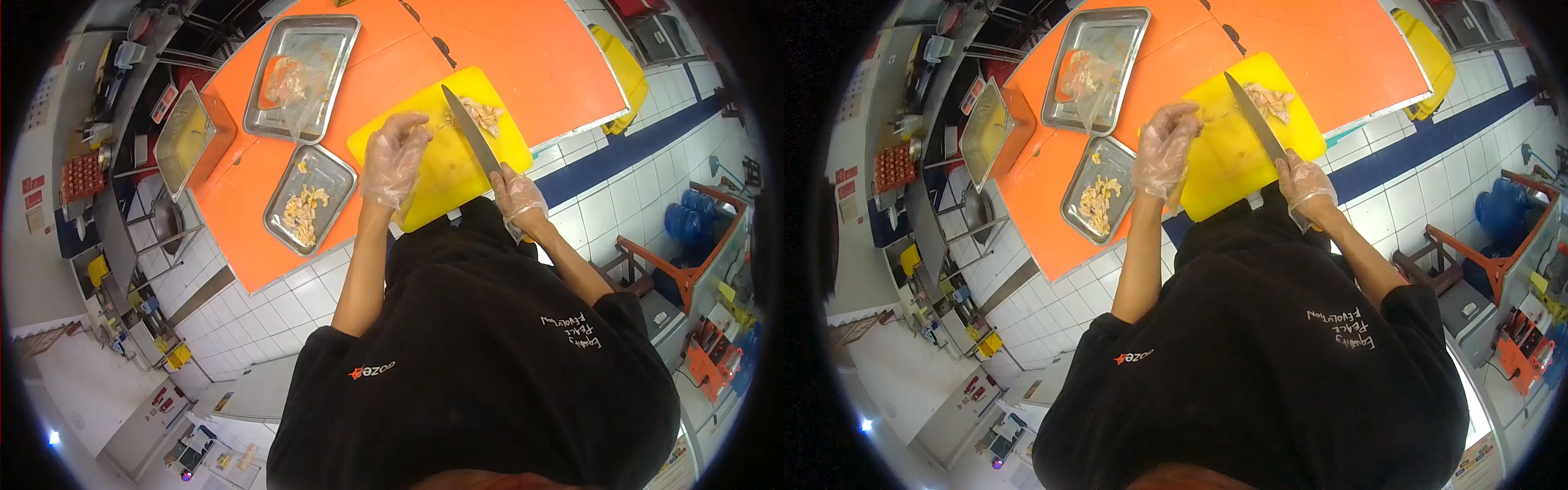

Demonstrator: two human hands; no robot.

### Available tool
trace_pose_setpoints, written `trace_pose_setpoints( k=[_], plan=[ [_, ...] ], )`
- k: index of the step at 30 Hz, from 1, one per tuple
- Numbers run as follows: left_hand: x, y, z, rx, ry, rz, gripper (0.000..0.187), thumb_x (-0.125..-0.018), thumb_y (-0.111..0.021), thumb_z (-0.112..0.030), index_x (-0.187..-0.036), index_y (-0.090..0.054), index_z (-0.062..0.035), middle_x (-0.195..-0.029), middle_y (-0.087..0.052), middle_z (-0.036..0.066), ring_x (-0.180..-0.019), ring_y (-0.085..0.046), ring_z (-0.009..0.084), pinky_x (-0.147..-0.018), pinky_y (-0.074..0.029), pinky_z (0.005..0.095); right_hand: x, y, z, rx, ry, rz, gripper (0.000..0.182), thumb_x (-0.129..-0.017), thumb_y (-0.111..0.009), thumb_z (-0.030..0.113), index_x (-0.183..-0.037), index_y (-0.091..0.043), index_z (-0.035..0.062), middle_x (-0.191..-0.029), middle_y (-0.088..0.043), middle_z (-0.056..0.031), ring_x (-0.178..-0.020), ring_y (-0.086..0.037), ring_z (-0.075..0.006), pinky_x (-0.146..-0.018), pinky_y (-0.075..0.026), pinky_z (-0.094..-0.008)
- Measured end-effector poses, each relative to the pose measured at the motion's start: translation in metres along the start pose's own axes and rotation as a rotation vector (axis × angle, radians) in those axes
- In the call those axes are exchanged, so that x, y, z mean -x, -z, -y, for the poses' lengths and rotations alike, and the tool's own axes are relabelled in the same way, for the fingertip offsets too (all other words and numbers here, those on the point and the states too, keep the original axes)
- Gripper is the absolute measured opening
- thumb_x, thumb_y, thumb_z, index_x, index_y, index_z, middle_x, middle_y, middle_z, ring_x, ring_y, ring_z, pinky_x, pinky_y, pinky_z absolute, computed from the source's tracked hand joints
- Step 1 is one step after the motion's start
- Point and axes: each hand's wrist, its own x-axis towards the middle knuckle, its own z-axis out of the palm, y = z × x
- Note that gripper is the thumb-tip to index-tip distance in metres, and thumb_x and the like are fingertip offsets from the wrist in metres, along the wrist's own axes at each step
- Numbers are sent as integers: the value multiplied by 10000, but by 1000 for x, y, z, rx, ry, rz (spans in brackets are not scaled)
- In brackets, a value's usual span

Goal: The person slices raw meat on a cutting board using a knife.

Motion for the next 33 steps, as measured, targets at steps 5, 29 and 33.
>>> trace_pose_setpoints(
  k=[5,29,33],
  plan=[
    [32,14,54,-257,392,-107,298,-1072,-683,-208,-1308,-733,-32,-1049,-786,173,-1029,-761,286,-938,-579,381,3,3,8,70,-87,147,587,-1163,-410,460,-1439,-616,-15,-1170,-738,-356,-1110,-701,-542,-978,-551,-597],
    [41,-3,182,-816,31,-147,126,-984,-687,-143,-1058,-768,-80,-1072,-722,195,-1012,-717,421,-868,-580,502,-91,-102,67,285,206,254,404,-1118,-462,227,-1418,-550,-28,-1023,-795,-277,-942,-785,-472,-771,-613,-595],
    [39,-4,197,-672,148,-229,172,-991,-686,-189,-1091,-787,-90,-1128,-755,205,-1050,-733,414,-901,-584,505,-24,-68,21,342,28,396,302,-1136,-399,220,-1292,-567,23,-1047,-800,-276,-1041,-778,-478,-909,-585,-601]
  ],
)
